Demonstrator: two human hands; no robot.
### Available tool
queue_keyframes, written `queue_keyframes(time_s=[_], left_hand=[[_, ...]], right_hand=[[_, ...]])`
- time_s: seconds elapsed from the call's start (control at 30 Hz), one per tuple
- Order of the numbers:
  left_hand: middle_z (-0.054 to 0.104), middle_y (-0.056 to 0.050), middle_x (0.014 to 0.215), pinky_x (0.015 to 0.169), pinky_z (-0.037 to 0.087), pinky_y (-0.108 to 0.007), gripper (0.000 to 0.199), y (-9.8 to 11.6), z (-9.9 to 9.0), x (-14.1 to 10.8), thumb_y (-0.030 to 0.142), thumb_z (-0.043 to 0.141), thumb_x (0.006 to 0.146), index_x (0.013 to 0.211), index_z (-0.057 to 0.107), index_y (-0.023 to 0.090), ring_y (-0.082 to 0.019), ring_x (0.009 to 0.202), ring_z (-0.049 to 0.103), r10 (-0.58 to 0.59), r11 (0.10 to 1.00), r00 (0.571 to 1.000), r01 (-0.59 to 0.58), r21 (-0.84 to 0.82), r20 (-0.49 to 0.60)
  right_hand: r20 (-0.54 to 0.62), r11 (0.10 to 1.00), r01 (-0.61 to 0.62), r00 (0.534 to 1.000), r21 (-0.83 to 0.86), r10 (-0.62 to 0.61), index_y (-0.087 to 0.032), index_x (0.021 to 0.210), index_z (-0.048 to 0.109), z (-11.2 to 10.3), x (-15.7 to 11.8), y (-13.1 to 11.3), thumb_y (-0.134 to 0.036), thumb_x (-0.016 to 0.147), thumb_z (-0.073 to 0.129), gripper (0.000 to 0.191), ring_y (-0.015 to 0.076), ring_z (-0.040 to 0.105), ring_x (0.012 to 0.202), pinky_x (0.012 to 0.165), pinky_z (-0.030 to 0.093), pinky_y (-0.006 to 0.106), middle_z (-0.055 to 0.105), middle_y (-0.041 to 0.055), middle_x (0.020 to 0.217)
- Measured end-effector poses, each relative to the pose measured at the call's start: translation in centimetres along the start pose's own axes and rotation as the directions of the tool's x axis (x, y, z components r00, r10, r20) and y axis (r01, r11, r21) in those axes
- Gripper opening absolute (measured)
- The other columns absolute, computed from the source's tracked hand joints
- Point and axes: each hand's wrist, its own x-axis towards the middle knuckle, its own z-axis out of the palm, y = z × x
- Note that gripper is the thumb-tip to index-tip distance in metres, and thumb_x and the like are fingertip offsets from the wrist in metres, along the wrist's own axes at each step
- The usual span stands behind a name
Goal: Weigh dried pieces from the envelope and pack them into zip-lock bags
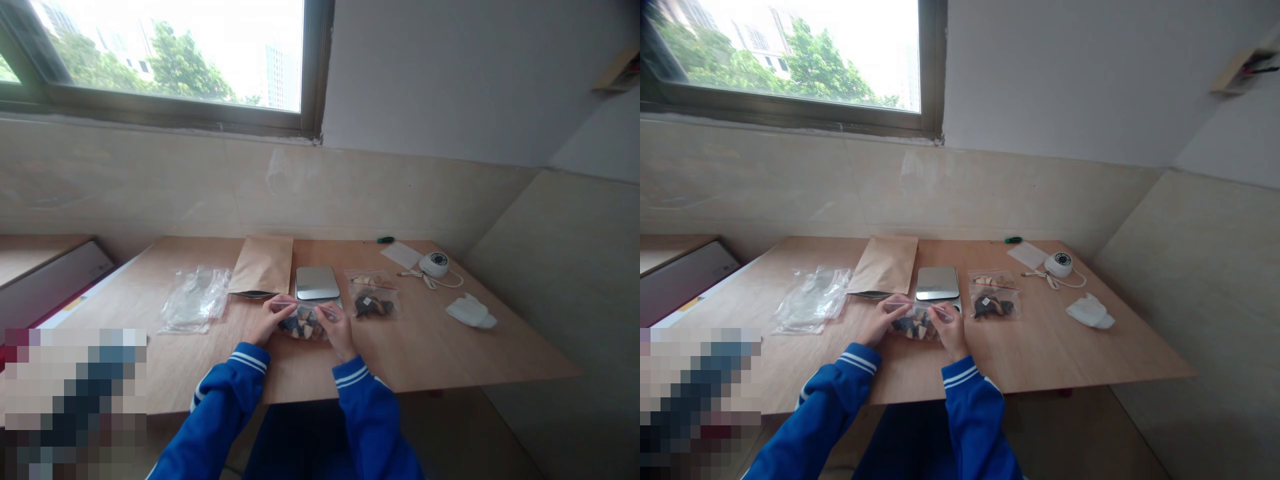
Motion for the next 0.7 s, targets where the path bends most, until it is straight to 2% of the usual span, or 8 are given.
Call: queue_keyframes(time_s=[0.2,0.5,0.7], left_hand=[[0.067,-0.004,0.075,0.067,0.048,-0.027,0.028,-0.11,0.11,0.11,0.042,0.071,0.068,0.079,0.068,0.016,-0.018,0.073,0.061,0.003,1.000,1.000,-0.002,0.017,-0.019],[0.066,-0.001,0.069,0.065,0.046,-0.026,0.029,0.36,0.03,-0.04,0.043,0.069,0.069,0.074,0.065,0.015,-0.016,0.069,0.061,0.000,0.997,1.000,0.001,0.072,-0.014],[0.065,-0.001,0.069,0.064,0.046,-0.024,0.029,0.36,0.21,-0.12,0.043,0.069,0.070,0.076,0.064,0.015,-0.015,0.068,0.060,-0.015,0.999,1.000,0.015,0.052,-0.006]], right_hand=[[0.002,1.000,0.015,1.000,-0.010,-0.015,-0.018,0.073,0.062,0.00,0.01,0.07,-0.041,0.076,0.064,0.023,0.0156,0.060,0.066,0.062,0.048,0.026,0.063,0.0006,0.068],[0.121,0.999,-0.012,0.993,0.039,0.007,-0.018,0.085,0.067,-0.04,-0.04,0.05,-0.041,0.077,0.065,0.024,0.0195,0.065,0.083,0.078,0.052,0.031,0.070,0.0046,0.085],[0.061,0.998,0.056,0.997,-0.037,-0.054,-0.018,0.076,0.069,0.03,0.06,-0.24,-0.039,0.076,0.066,0.021,0.0178,0.063,0.074,0.071,0.051,0.029,0.066,0.0028,0.075]])
